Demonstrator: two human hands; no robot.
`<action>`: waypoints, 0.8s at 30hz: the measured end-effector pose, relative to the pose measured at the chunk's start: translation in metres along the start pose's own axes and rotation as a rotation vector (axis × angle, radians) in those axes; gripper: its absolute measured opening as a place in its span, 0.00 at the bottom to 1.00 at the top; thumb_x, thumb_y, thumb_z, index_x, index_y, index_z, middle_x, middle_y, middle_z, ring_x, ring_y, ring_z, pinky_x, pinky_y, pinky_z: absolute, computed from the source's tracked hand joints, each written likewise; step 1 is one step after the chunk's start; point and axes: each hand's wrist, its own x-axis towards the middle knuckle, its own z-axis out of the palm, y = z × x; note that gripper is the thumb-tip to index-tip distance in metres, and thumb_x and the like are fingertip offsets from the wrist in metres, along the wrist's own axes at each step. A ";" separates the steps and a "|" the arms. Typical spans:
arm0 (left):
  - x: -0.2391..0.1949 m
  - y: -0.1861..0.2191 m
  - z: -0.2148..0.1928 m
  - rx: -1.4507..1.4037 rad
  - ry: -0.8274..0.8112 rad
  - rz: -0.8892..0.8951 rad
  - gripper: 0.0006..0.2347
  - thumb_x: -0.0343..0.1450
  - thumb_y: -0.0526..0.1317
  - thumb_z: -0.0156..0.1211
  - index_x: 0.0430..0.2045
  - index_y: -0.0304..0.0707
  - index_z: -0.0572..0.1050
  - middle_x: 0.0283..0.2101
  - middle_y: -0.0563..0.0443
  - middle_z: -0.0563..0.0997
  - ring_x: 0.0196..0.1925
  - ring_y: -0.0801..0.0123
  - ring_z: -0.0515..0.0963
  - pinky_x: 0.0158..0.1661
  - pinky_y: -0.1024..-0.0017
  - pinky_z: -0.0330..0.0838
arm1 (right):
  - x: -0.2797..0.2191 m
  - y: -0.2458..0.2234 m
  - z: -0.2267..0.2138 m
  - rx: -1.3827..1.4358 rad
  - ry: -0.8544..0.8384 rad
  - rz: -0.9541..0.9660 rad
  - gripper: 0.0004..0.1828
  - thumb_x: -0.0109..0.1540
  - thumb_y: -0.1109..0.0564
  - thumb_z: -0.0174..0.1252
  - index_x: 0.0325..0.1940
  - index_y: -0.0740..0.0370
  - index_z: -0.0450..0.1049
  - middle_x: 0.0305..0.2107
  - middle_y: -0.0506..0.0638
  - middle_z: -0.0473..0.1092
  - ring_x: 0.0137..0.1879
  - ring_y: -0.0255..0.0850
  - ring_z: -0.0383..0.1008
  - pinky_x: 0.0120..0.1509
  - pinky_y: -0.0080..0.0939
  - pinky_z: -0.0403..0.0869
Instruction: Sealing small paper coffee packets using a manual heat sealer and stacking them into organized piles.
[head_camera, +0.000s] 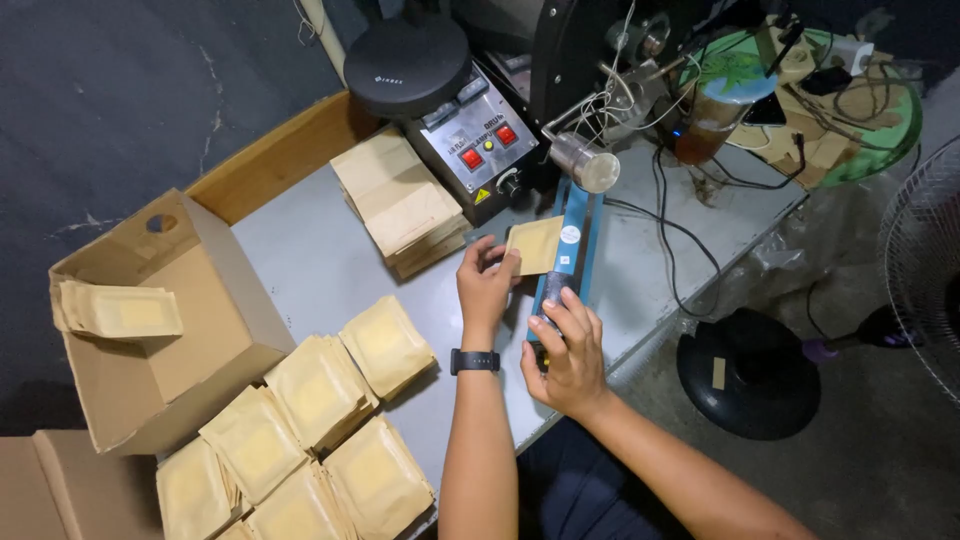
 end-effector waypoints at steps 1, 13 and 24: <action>-0.001 0.001 0.000 0.001 0.000 -0.002 0.25 0.66 0.38 0.71 0.56 0.27 0.70 0.47 0.28 0.79 0.40 0.45 0.86 0.35 0.60 0.86 | 0.000 0.000 0.000 0.000 -0.001 0.001 0.28 0.57 0.58 0.62 0.63 0.57 0.68 0.58 0.56 0.65 0.70 0.66 0.64 0.61 0.60 0.68; -0.002 0.004 -0.002 0.006 0.011 -0.011 0.25 0.66 0.37 0.69 0.56 0.25 0.69 0.48 0.25 0.78 0.42 0.44 0.85 0.37 0.59 0.85 | 0.001 -0.001 -0.002 0.006 -0.013 0.009 0.30 0.57 0.57 0.62 0.64 0.56 0.68 0.59 0.55 0.64 0.71 0.66 0.63 0.62 0.61 0.67; -0.002 0.006 -0.005 0.040 0.000 -0.017 0.26 0.66 0.38 0.69 0.58 0.23 0.68 0.49 0.24 0.78 0.43 0.44 0.85 0.38 0.60 0.85 | 0.004 0.002 -0.012 0.060 -0.072 -0.012 0.31 0.57 0.54 0.61 0.66 0.57 0.67 0.60 0.56 0.63 0.72 0.66 0.61 0.63 0.61 0.66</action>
